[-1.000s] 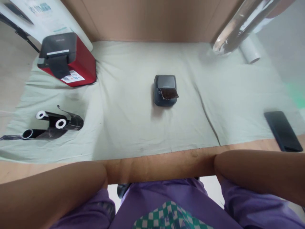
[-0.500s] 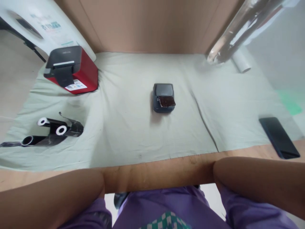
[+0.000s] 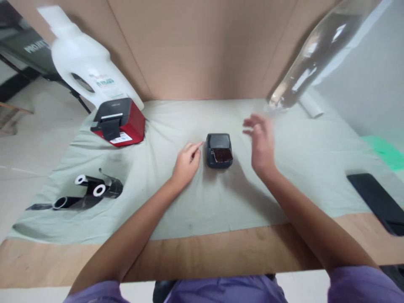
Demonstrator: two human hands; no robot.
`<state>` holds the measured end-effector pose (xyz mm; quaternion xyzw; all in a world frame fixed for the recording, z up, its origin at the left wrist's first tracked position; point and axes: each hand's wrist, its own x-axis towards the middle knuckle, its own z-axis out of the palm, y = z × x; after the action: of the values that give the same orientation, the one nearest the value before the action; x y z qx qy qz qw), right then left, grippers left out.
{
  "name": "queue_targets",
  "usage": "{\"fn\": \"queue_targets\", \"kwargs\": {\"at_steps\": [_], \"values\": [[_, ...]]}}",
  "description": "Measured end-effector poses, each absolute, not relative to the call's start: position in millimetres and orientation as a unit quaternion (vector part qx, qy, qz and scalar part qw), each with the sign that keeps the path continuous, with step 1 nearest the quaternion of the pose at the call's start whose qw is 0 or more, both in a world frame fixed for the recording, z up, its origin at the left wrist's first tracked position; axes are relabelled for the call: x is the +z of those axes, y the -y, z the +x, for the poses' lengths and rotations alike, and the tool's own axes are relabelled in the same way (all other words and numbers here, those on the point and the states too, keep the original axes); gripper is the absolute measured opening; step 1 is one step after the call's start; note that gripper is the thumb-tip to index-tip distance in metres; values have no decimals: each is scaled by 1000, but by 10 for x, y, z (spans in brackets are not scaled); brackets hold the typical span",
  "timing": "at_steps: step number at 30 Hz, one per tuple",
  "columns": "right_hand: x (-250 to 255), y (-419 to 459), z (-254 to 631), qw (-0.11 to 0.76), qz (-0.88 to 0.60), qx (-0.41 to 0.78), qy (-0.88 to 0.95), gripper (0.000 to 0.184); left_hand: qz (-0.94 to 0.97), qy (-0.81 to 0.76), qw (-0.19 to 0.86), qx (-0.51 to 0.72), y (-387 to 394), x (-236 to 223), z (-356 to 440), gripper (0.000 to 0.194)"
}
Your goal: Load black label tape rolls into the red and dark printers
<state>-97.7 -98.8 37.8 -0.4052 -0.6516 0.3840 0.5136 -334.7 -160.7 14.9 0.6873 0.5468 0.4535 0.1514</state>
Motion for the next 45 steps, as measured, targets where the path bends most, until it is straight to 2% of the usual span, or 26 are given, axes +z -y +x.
{"fn": "queue_targets", "kwargs": {"at_steps": [5,11,25,37,45], "values": [[-11,1060,-1167,489,-445,498,561,68,711,-589,196,331,1660,25,-3273,47],[9,1176,-1262,475,-424,500,587,74,727,-614,173,257,1649,68,-3258,54],[61,1176,-1251,469,-439,557,527,73,746,-631,96,192,1667,34,-3202,53],[96,1175,-1268,442,-450,535,561,79,778,-620,20,98,1663,134,-3220,49],[12,1223,-1266,430,-444,515,594,73,792,-607,7,59,1628,137,-3241,48]]}}
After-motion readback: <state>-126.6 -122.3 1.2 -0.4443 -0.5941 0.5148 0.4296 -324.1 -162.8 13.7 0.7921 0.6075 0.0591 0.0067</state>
